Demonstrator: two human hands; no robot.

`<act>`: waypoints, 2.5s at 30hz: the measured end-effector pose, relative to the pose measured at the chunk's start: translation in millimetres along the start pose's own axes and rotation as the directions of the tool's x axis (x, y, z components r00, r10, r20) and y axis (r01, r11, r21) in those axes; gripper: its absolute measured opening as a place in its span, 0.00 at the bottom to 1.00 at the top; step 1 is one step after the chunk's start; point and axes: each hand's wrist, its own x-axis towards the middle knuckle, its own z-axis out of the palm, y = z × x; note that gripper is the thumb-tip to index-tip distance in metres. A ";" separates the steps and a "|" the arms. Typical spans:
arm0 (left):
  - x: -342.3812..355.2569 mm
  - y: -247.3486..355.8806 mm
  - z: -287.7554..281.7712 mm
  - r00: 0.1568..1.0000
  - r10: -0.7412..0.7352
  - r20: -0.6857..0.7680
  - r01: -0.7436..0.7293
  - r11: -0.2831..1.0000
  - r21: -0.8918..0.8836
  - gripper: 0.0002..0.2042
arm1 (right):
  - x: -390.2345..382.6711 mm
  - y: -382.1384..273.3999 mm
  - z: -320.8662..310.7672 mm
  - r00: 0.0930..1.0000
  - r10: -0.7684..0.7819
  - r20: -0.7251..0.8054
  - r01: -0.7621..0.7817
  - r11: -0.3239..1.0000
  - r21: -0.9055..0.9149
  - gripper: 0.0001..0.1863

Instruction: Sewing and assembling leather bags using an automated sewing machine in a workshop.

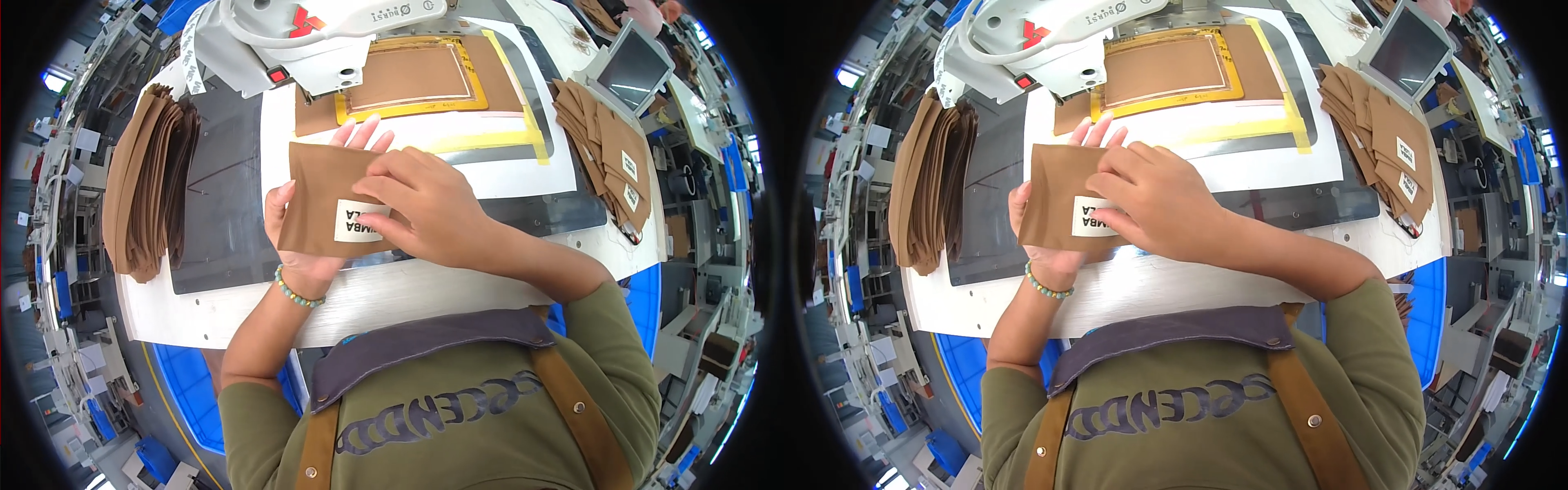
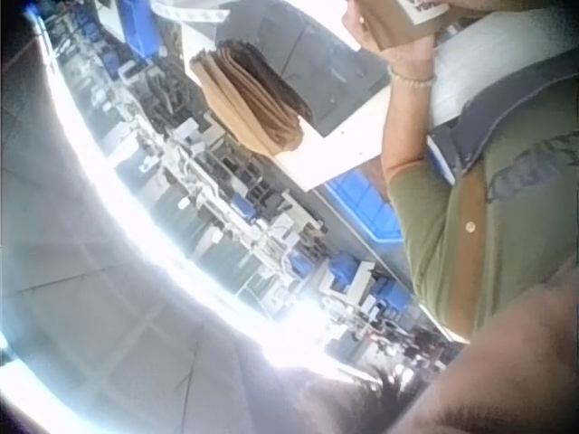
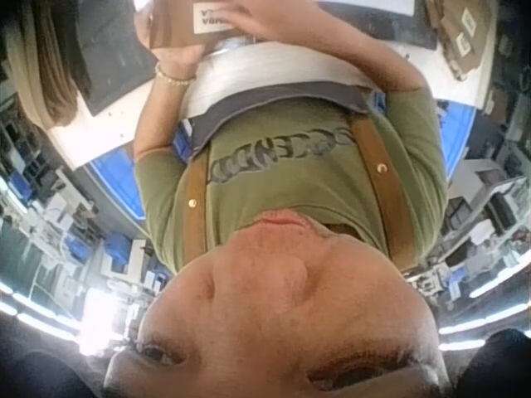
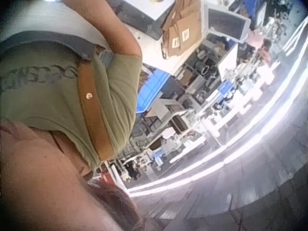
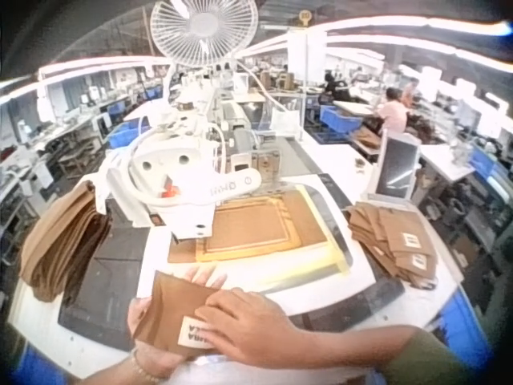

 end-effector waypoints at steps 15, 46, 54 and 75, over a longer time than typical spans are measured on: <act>11.4 14.7 -40.4 0.970 -0.034 -0.240 0.020 0.998 -0.060 0.38 | 32.7 36.9 -73.2 0.937 0.301 0.179 -0.318 0.945 0.072 0.08; 172.7 61.7 -128.3 0.933 -0.224 0.282 -0.360 -0.568 0.740 0.22 | 106.6 208.6 4.4 0.926 0.376 0.035 -0.328 0.846 -0.420 0.03; 170.9 60.8 -132.4 0.942 -0.191 0.277 -0.337 -0.535 0.775 0.22 | 107.4 210.5 -14.1 0.898 0.424 0.114 -0.404 0.900 -0.166 0.08; 193.7 70.3 -155.6 0.898 -0.187 0.399 -0.433 -0.545 0.718 0.21 | 105.1 212.6 4.8 0.942 0.327 0.073 -0.299 0.918 -0.260 0.04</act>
